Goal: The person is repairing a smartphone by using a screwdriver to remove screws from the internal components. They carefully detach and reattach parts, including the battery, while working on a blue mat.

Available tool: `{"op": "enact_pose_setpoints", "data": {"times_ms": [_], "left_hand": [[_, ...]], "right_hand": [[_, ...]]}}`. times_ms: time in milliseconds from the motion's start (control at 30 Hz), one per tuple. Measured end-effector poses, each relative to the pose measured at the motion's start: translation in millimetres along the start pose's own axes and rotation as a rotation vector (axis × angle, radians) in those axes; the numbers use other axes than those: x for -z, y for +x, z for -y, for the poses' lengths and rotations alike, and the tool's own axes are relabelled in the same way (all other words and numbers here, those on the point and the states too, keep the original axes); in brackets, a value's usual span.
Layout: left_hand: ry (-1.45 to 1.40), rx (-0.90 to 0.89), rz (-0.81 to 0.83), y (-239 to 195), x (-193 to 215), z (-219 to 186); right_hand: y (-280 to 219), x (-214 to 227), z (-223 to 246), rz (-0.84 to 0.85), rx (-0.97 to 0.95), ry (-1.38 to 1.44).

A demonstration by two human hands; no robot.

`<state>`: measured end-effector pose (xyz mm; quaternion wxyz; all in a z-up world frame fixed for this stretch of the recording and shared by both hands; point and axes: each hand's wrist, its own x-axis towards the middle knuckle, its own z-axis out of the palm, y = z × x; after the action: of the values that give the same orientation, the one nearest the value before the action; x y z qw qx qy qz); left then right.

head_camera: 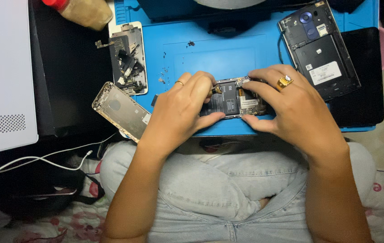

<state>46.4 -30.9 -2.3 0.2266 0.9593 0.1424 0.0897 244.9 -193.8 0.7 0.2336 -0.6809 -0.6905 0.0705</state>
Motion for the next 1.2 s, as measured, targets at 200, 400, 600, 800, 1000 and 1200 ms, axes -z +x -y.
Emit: {"op": "enact_pose_setpoints", "data": {"times_ms": [200,400,600,800,1000,1200], "left_hand": [[-0.026,0.046,0.026,-0.3,3.8,-3.5],[-0.028,0.038,0.021,-0.5,1.2,-0.7],[-0.043,0.065,0.047,-0.3,2.8,-3.0],[-0.038,0.065,0.042,-0.5,1.0,-3.3],[-0.125,0.113,0.054,0.0,7.5,-3.9],[-0.222,0.037,-0.328,-2.6,25.6,15.7]], "right_hand": [[-0.6,-0.8,4.1,0.009,0.000,-0.108],[1.1,-4.0,3.8,0.020,0.022,-0.171],[4.5,-0.2,6.0,0.085,0.023,-0.242],[4.9,-1.2,2.7,0.099,0.062,-0.355],[-3.4,-2.6,-0.2,0.012,0.028,-0.211],[-1.0,-5.7,0.9,-0.003,0.042,-0.299]]}}
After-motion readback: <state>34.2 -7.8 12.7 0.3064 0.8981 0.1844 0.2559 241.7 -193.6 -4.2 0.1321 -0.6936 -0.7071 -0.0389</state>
